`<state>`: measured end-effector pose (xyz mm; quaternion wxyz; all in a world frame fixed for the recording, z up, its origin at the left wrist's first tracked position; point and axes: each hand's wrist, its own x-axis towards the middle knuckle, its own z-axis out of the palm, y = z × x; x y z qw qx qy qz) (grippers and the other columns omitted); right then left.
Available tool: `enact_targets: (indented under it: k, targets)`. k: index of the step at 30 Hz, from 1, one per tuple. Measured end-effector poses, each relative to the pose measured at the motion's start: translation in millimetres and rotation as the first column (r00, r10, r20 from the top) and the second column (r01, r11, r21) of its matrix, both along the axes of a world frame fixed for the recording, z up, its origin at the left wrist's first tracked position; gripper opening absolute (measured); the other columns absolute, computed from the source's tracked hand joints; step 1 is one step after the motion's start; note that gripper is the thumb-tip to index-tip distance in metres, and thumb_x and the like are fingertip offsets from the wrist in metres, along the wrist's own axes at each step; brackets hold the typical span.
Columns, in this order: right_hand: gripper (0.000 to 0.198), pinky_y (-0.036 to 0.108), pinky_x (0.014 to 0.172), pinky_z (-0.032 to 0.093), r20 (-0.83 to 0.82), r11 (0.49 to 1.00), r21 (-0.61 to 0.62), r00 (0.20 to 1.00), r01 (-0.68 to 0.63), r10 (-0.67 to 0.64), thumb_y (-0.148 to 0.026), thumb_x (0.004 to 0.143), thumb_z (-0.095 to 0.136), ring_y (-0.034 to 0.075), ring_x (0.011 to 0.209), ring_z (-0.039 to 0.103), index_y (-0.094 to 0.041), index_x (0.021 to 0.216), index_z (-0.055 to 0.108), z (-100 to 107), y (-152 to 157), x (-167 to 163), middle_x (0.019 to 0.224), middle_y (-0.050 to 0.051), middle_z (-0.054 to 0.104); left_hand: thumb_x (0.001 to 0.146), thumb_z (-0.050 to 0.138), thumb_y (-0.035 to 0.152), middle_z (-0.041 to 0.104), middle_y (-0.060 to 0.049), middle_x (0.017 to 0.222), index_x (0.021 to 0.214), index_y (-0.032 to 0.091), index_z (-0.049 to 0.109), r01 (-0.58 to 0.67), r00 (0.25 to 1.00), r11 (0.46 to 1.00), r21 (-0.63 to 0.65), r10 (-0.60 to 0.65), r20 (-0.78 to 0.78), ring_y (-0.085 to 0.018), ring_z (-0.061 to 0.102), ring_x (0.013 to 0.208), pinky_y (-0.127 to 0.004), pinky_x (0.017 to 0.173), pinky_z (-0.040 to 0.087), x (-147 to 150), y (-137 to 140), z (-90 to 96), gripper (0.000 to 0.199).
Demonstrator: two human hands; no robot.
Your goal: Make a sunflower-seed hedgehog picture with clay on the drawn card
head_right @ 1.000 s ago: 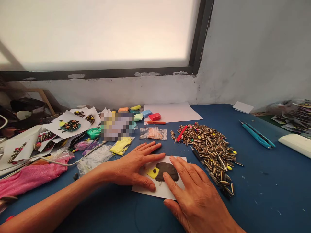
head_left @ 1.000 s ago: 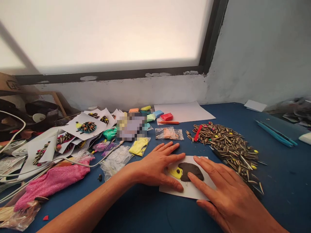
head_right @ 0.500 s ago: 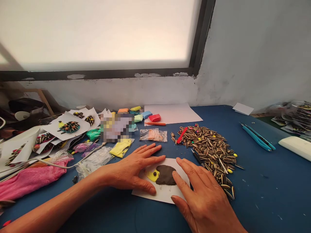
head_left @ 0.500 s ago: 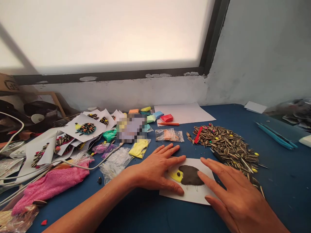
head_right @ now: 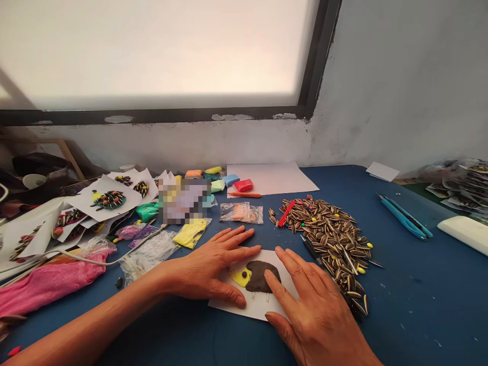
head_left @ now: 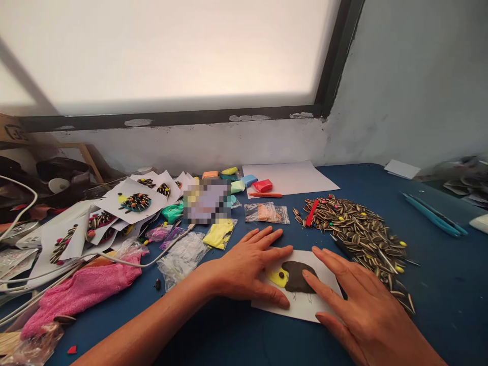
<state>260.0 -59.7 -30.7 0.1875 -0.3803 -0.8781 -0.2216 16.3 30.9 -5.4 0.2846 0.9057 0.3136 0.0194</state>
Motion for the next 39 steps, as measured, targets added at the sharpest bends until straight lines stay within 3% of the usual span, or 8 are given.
enact_targets:
  k: [5, 13, 22, 26, 33, 39]
  targets:
    - [0.038, 0.048, 0.088, 0.046, 0.042, 1.000, -0.002, 0.999, -0.029, 0.029, -0.029, 0.094, 0.050, 0.034, 0.123, 0.051, -0.021, 0.129, 0.063, -0.8, 3.2, -0.5, 0.140, 0.022, 0.050, 0.076, 0.060, 0.075, 0.007, -0.005, 0.162, 0.151, 0.029, 0.033, 0.005, 1.000, 1.000, 0.010, -0.005, 0.014, -0.033, 0.002, 0.149, -0.053, 0.120, 0.007, -0.8, 0.3, -1.5, 0.091]
    - [0.030, 0.047, 0.097, 0.040, -0.111, 1.000, -0.014, 0.994, 0.019, -0.020, -0.024, 0.096, 0.046, 0.032, 0.126, 0.050, -0.019, 0.112, 0.071, -2.8, -1.8, -9.2, 0.135, 0.019, 0.057, 0.076, 0.060, 0.074, 0.006, -0.004, 0.162, 0.151, 0.030, 0.033, 0.005, 1.000, 1.000, 0.008, -0.005, 0.004, -0.033, 0.002, 0.150, -0.053, 0.121, 0.007, -0.3, 0.5, -1.9, 0.091]
    - [0.041, 0.049, 0.086, 0.049, 0.049, 1.000, -0.010, 0.999, -0.006, 0.006, -0.034, 0.096, 0.045, 0.035, 0.121, 0.054, -0.020, 0.131, 0.061, -0.6, 4.8, -12.4, 0.138, 0.024, 0.051, 0.076, 0.061, 0.074, 0.008, -0.005, 0.162, 0.150, 0.030, 0.034, -0.004, 1.000, 1.000, 0.020, 0.004, 0.000, -0.033, 0.004, 0.150, -0.054, 0.120, 0.008, 0.4, 0.4, -1.4, 0.091]
    - [0.039, 0.050, 0.088, 0.047, 0.047, 1.000, -0.011, 0.999, -0.004, 0.005, -0.033, 0.097, 0.046, 0.036, 0.122, 0.053, -0.018, 0.127, 0.064, -3.2, 1.7, -12.4, 0.137, 0.024, 0.053, 0.076, 0.062, 0.073, 0.009, -0.006, 0.162, 0.151, 0.030, 0.034, -0.004, 1.000, 1.000, 0.018, 0.004, 0.001, -0.033, 0.004, 0.149, -0.054, 0.120, 0.008, 0.8, 0.3, -0.5, 0.091]
    - [0.034, 0.047, 0.096, 0.041, -0.116, 0.999, 0.010, 0.993, 0.032, -0.031, -0.032, 0.098, 0.045, 0.034, 0.123, 0.054, -0.014, 0.111, 0.071, -3.8, -3.1, -17.1, 0.132, 0.022, 0.060, 0.075, 0.061, 0.076, 0.009, -0.004, 0.163, 0.151, 0.031, 0.034, -0.007, 1.000, 1.000, 0.022, 0.007, 0.004, -0.034, 0.004, 0.149, -0.053, 0.120, 0.007, 0.4, 0.6, -2.7, 0.092]
    - [0.034, 0.047, 0.096, 0.041, -0.114, 0.997, 0.021, 0.990, 0.080, -0.077, -0.030, 0.098, 0.044, 0.033, 0.120, 0.057, -0.014, 0.106, 0.072, -0.7, -6.0, -18.8, 0.129, 0.021, 0.064, 0.074, 0.063, 0.074, 0.007, -0.005, 0.162, 0.150, 0.030, 0.034, -0.012, 1.000, 1.000, 0.020, 0.012, -0.013, -0.034, 0.004, 0.149, -0.054, 0.120, 0.007, 1.0, 0.4, -2.7, 0.093]
